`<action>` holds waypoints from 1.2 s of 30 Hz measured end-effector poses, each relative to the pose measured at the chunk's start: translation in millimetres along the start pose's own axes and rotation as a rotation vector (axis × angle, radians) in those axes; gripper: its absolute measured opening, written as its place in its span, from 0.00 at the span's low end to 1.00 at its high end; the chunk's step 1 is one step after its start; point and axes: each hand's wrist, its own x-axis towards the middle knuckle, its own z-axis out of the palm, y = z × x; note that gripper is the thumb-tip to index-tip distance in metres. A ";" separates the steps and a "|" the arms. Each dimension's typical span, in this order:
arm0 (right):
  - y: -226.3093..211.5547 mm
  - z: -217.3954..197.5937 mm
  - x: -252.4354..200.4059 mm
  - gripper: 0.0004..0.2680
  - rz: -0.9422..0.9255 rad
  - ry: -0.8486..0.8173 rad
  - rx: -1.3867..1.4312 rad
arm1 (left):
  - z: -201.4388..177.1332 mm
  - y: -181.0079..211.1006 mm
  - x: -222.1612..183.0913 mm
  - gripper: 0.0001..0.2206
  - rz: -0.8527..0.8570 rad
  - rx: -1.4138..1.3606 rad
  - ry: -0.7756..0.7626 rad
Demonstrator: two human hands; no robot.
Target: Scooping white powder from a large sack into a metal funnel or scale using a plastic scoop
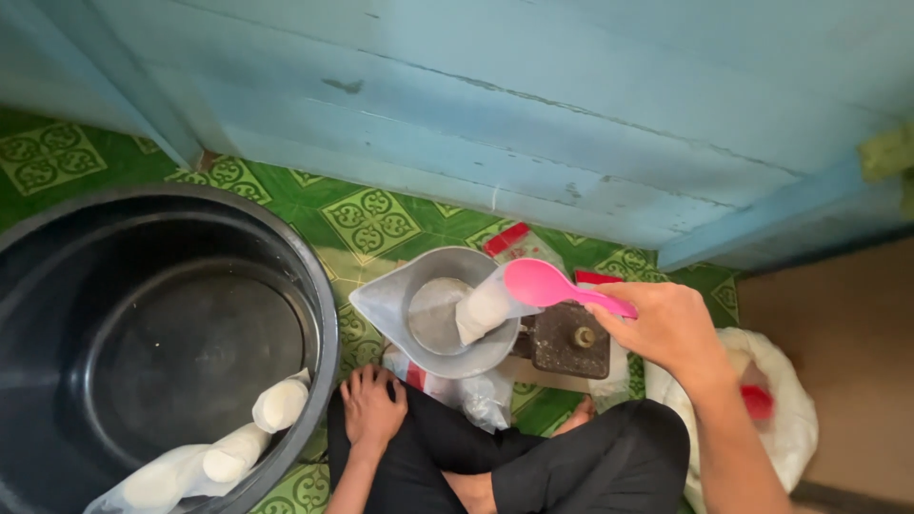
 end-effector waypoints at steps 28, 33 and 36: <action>165.1 141.0 -277.5 0.10 0.902 0.545 0.877 | -7.9 4.2 -36.2 0.14 0.130 0.165 0.091; 215.2 172.9 -318.4 0.10 1.047 0.586 0.542 | 10.8 -7.4 -46.3 0.25 0.116 0.313 0.079; 241.8 198.2 -341.8 0.10 1.131 0.608 0.475 | 15.1 -14.2 -49.1 0.26 0.152 0.369 0.069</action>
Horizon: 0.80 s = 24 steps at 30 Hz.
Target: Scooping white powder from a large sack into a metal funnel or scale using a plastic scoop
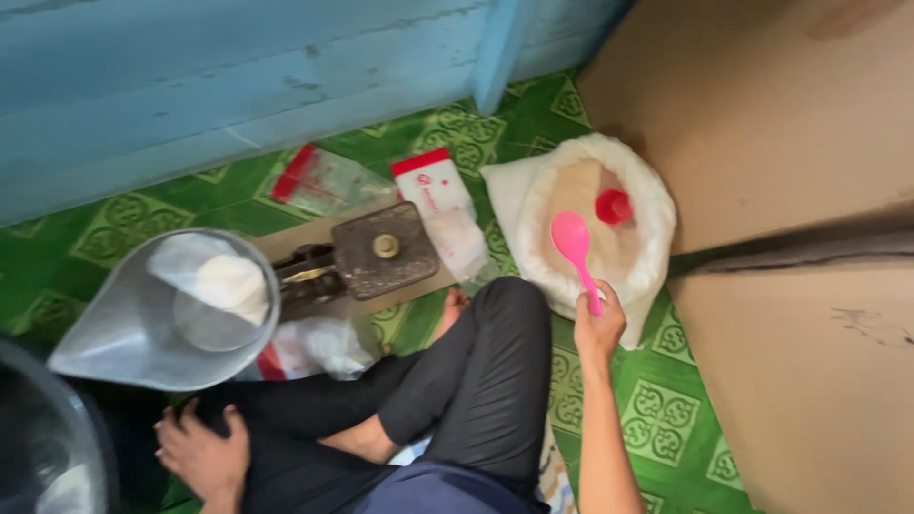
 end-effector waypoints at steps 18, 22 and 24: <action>28.3 21.3 19.5 0.16 0.141 -0.181 -0.581 | 21.5 4.8 4.7 0.24 0.052 0.116 0.246; 17.6 38.6 25.4 0.14 0.098 -0.155 -0.512 | 27.6 1.7 6.6 0.21 0.084 0.076 0.288; 13.2 45.9 30.8 0.14 0.135 -0.179 -0.476 | 32.6 1.2 8.3 0.22 0.115 -0.020 0.345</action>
